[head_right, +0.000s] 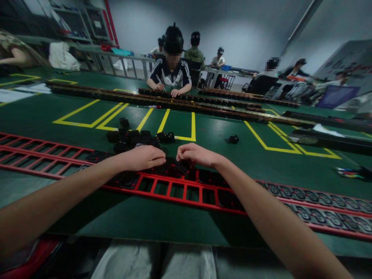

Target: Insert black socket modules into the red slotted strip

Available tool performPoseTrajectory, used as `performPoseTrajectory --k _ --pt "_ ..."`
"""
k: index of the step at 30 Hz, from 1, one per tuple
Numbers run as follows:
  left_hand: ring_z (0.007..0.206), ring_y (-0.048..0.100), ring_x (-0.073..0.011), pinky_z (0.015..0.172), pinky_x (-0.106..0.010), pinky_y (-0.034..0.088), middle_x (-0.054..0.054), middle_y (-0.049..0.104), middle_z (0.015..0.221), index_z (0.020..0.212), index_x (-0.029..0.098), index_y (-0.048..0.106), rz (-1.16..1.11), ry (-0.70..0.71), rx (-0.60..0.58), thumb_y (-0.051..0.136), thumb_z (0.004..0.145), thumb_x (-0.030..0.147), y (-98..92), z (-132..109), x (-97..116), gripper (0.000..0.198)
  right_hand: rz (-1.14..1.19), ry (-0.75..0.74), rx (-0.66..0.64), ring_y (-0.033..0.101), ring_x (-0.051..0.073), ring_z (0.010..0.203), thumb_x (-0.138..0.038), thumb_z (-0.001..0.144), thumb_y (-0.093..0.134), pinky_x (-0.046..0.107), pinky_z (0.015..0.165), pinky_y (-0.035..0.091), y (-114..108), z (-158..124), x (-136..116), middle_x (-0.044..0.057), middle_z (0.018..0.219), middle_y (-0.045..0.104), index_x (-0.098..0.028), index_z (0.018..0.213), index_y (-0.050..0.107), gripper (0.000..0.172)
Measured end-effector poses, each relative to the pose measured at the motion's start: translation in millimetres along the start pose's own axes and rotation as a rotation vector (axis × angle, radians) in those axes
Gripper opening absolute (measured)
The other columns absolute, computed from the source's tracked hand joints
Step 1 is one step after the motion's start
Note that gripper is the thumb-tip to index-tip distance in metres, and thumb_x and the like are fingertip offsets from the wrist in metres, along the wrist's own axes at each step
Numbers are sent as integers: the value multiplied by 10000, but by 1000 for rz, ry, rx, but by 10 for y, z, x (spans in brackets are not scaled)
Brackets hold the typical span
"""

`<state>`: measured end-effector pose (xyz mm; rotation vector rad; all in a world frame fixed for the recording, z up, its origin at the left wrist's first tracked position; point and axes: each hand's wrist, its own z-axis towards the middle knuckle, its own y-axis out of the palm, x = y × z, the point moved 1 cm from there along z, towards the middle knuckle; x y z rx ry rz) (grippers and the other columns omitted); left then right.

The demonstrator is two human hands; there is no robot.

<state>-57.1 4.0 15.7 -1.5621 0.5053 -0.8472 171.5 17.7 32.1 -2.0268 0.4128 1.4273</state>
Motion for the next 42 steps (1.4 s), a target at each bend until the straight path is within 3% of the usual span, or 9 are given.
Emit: performPoseTrajectory --k 5,10,16,24,42 --pt "727 592 -165 645 -274 373 -23 652 794 805 197 624 7 3 4 402 1002 371 -3 1 2 344 -93 -19 -2 459 98 619 -305 794 565 219 497 366 49 -31 -75 20 842 582 -172 780 529 139" --pt "735 595 -169 651 -272 379 -27 656 806 810 198 618 21 -1 -9 390 1007 385 8 8 -10 354 -139 -33 -11 439 97 573 -337 832 567 229 494 355 84 -27 -92 -16 719 515 -169 801 541 173" --pt "707 580 -165 625 -274 356 -21 640 782 794 196 605 15 -2 1 397 1008 394 11 7 -9 358 -170 -68 -9 445 91 571 -378 850 607 227 499 362 92 -11 -75 -24 722 528 -169 824 550 218" --pt "694 570 -163 615 -279 348 -19 632 772 787 196 604 13 0 3 397 1006 391 7 5 -3 359 -238 -127 -17 590 145 784 -311 838 651 290 732 478 79 -1 -63 32 880 659 -147 914 633 182" --pt "716 587 -168 638 -282 378 -26 645 787 810 196 636 -26 -2 6 406 1001 394 9 4 -5 359 -298 -105 61 573 131 699 -321 808 675 273 660 454 39 5 -9 14 793 649 -153 859 633 180"
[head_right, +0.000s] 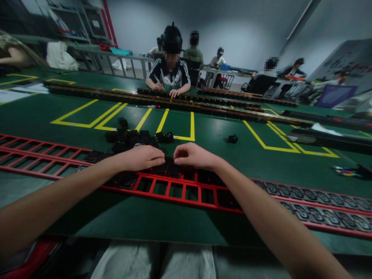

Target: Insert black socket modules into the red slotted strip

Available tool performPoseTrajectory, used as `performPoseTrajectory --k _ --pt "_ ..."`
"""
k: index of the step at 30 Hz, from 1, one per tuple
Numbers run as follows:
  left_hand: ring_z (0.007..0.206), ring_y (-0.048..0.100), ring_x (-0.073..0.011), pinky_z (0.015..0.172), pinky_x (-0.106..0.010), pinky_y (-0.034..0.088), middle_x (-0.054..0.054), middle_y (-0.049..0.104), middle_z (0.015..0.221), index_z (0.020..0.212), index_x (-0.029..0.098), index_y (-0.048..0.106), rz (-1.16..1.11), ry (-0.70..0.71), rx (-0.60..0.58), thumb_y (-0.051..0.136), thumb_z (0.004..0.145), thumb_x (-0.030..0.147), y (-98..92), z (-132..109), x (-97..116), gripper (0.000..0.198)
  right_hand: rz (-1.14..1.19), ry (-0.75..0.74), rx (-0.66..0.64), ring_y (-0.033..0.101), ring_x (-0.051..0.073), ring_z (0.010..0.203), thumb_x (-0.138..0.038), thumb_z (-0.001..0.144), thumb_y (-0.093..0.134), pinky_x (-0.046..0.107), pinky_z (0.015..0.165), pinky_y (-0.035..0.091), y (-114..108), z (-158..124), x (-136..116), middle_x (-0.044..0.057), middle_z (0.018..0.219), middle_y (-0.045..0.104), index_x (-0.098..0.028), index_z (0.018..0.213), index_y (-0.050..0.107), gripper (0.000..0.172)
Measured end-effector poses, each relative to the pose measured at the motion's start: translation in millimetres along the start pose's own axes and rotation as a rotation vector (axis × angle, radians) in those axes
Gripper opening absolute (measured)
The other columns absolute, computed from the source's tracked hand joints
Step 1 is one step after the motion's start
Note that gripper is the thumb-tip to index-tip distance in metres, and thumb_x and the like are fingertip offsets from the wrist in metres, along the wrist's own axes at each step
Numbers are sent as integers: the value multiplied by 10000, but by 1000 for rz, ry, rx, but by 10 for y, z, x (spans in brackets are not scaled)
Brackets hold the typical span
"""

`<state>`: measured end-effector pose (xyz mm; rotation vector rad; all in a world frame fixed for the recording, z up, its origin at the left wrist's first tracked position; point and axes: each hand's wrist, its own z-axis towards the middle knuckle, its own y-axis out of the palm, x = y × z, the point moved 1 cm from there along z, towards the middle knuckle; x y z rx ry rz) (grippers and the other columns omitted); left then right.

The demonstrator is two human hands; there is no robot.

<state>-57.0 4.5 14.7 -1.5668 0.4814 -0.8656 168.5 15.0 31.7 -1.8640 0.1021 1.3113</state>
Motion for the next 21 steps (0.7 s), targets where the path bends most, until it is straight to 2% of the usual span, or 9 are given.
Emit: performPoseTrajectory --k 5,12,14,16,19,21 --pt "725 590 -172 633 -282 371 -27 643 790 808 197 628 12 -2 -4 401 1002 391 -6 -2 4 356 -39 34 -88 471 98 573 -335 782 704 238 548 356 5 -11 -22 -44 640 551 -161 777 585 211" --pt "749 588 -166 639 -268 367 -21 654 828 839 203 630 33 14 27 421 992 372 -6 -3 16 309 -107 52 -141 416 99 572 -318 789 682 244 537 319 18 -6 -21 -60 617 486 -172 735 540 211" --pt "772 589 -170 655 -270 389 -23 653 846 851 198 634 31 16 90 444 977 342 -23 -6 34 269 -100 50 -141 415 99 568 -319 789 684 243 534 318 25 -4 -11 -61 613 483 -175 732 535 214" --pt "816 592 -174 708 -281 429 -31 649 888 868 191 633 16 -10 220 445 958 272 -52 -13 42 224 -100 44 -137 409 97 563 -319 791 687 241 533 315 30 -3 1 -64 605 476 -176 729 535 219" --pt "963 579 -204 836 -320 470 -59 635 1010 926 184 637 44 -120 426 431 869 117 -96 -30 7 224 -129 21 -122 413 96 567 -332 807 687 241 543 317 31 -5 15 -61 610 481 -173 742 545 223" --pt "1030 551 -238 906 -364 472 -79 623 1073 981 179 648 118 -201 433 448 794 73 -99 -35 -36 294 -182 1 -114 440 102 585 -359 835 667 245 556 325 26 -7 20 -44 641 518 -168 767 566 226"
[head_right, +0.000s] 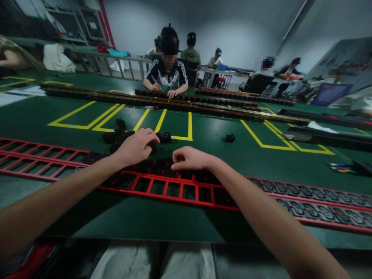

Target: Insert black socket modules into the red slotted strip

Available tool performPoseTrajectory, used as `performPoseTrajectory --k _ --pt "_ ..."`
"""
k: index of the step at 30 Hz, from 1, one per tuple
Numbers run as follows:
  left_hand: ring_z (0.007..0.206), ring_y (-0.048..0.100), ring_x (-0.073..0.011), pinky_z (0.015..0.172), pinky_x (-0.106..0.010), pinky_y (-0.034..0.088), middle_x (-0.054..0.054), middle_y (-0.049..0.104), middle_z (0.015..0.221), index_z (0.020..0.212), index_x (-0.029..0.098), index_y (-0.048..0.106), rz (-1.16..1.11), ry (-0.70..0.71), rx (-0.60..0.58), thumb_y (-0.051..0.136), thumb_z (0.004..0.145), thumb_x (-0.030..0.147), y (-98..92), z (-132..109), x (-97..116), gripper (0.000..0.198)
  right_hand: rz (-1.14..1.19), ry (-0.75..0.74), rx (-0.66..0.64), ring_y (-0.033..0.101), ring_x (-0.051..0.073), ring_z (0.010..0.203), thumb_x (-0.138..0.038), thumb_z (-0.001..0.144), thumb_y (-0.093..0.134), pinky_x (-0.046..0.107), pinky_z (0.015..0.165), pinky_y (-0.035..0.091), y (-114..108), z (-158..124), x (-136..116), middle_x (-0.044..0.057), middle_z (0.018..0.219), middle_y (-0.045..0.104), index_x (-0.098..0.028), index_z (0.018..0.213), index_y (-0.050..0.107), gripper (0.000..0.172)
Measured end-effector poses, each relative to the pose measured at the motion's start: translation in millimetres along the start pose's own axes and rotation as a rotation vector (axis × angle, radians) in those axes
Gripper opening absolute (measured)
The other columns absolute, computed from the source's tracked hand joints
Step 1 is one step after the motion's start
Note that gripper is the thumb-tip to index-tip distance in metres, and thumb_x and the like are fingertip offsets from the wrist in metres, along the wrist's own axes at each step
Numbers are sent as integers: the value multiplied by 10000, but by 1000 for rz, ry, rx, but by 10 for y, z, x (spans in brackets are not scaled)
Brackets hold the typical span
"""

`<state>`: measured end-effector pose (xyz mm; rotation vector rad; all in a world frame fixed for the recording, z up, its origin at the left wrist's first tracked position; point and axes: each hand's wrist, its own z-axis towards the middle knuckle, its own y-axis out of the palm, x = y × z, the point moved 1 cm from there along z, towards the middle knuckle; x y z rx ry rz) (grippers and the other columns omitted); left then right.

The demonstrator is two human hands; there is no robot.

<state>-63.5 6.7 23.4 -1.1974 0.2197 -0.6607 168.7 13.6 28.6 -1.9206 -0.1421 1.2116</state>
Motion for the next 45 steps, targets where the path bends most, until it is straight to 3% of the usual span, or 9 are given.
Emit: performPoseTrajectory --k 3,6,9,12,17,23,31,39,45 --pt "1026 541 -265 957 -416 468 -96 615 1120 1046 168 656 85 -31 -110 485 766 89 45 -2 -53 337 -78 -11 20 478 114 618 -391 882 610 255 581 341 -10 3 10 -13 693 571 -158 797 601 249" --pt "1069 540 -268 982 -420 469 -101 605 1181 1114 161 642 79 -22 -135 485 798 108 110 -12 -88 356 -83 -2 74 496 121 638 -389 895 588 260 606 356 -22 15 30 1 713 588 -151 817 619 252" --pt "1114 547 -255 1011 -409 461 -97 613 1203 1119 154 631 17 15 -118 466 819 87 172 -14 -129 349 -73 12 155 493 125 647 -372 891 585 262 617 362 -33 31 57 3 710 579 -150 817 617 236" --pt "1055 584 -232 1002 -402 466 -77 649 1090 1027 161 630 -82 39 -103 489 797 62 193 -3 -158 288 -73 21 194 494 127 661 -345 888 581 266 631 371 -38 43 74 9 727 582 -152 813 614 210" --pt "954 583 -192 882 -355 504 -49 597 1006 935 173 567 -264 130 71 605 777 100 96 8 -64 178 -54 25 236 490 124 659 -306 854 622 269 636 382 -49 38 72 0 738 573 -145 897 623 166" --pt "1064 569 -195 878 -327 508 -71 584 1106 857 180 508 -388 279 121 647 798 118 13 -23 57 164 -15 -40 253 462 112 624 -277 808 670 255 607 371 -37 29 92 -47 707 518 -137 1140 587 371" --pt "1065 598 -188 935 -349 501 -74 618 1139 864 186 488 -411 358 114 641 828 130 -20 -55 82 167 -23 -61 238 448 115 614 -294 817 678 257 601 356 -35 35 110 -61 680 495 -129 1261 546 492" --pt "1173 584 -206 1042 -387 488 -99 622 1197 1106 167 579 -416 456 153 618 876 146 -42 -62 92 234 -85 -50 224 473 119 645 -281 800 710 261 621 368 -35 34 91 -40 721 527 -149 1135 604 376" --pt "1176 580 -208 1039 -386 498 -105 593 1225 1217 172 576 -384 457 130 614 892 159 -30 -60 83 327 -99 -71 210 469 114 635 -290 803 708 254 602 368 -34 22 52 -27 747 559 -156 1026 604 280"
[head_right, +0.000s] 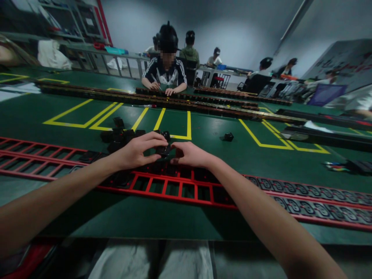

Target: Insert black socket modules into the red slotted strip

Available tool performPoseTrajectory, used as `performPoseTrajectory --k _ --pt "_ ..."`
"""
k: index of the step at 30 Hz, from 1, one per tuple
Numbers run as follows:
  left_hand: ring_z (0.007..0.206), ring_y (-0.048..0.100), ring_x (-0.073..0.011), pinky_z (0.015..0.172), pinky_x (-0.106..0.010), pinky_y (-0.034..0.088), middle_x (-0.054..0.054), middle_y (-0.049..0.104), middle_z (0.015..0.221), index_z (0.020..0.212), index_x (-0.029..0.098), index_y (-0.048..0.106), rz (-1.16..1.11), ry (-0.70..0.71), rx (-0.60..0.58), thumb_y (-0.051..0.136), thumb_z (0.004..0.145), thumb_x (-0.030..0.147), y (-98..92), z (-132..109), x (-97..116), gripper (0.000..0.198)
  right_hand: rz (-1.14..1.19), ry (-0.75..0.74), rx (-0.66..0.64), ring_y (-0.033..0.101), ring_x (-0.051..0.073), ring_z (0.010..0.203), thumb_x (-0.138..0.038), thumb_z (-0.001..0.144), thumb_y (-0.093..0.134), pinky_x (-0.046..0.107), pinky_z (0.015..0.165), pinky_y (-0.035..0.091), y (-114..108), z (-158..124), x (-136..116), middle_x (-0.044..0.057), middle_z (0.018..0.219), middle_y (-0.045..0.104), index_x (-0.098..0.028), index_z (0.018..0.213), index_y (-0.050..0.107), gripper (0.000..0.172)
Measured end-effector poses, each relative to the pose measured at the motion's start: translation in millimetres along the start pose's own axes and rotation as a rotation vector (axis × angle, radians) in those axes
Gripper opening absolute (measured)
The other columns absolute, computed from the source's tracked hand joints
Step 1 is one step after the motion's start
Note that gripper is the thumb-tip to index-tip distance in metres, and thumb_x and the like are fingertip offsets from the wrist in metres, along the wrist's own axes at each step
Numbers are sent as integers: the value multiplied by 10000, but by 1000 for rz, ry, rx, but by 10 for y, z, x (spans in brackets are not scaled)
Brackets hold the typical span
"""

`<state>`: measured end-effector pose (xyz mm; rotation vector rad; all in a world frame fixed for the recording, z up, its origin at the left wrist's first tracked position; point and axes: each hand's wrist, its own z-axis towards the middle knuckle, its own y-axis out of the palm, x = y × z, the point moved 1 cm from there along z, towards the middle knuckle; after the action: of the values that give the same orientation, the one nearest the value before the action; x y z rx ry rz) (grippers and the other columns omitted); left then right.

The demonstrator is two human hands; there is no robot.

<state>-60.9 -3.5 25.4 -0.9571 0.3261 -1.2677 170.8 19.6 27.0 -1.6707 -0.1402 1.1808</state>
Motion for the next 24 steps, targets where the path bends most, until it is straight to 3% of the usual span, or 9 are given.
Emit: performPoseTrajectory --k 7,16,24 --pt "1148 578 -218 983 -370 518 -101 591 1175 1040 172 574 2 -7 9 653 862 188 -10 -2 14 195 -3 11 -5 494 119 637 -294 809 704 248 594 371 8 -6 -26 -33 718 560 -153 1017 618 266" --pt "1097 593 -203 943 -349 523 -77 567 1164 1020 206 578 43 -57 -68 599 893 228 -13 -8 40 130 -1 17 -26 510 128 661 -303 822 701 258 611 378 -3 -9 -45 -10 764 602 -151 1085 625 313" --pt "1145 569 -221 945 -359 519 -83 557 1207 946 203 558 78 -27 -34 630 889 261 -24 -5 54 108 7 20 -7 508 129 650 -309 813 710 256 608 381 11 -9 -12 -32 717 561 -147 1211 598 445"
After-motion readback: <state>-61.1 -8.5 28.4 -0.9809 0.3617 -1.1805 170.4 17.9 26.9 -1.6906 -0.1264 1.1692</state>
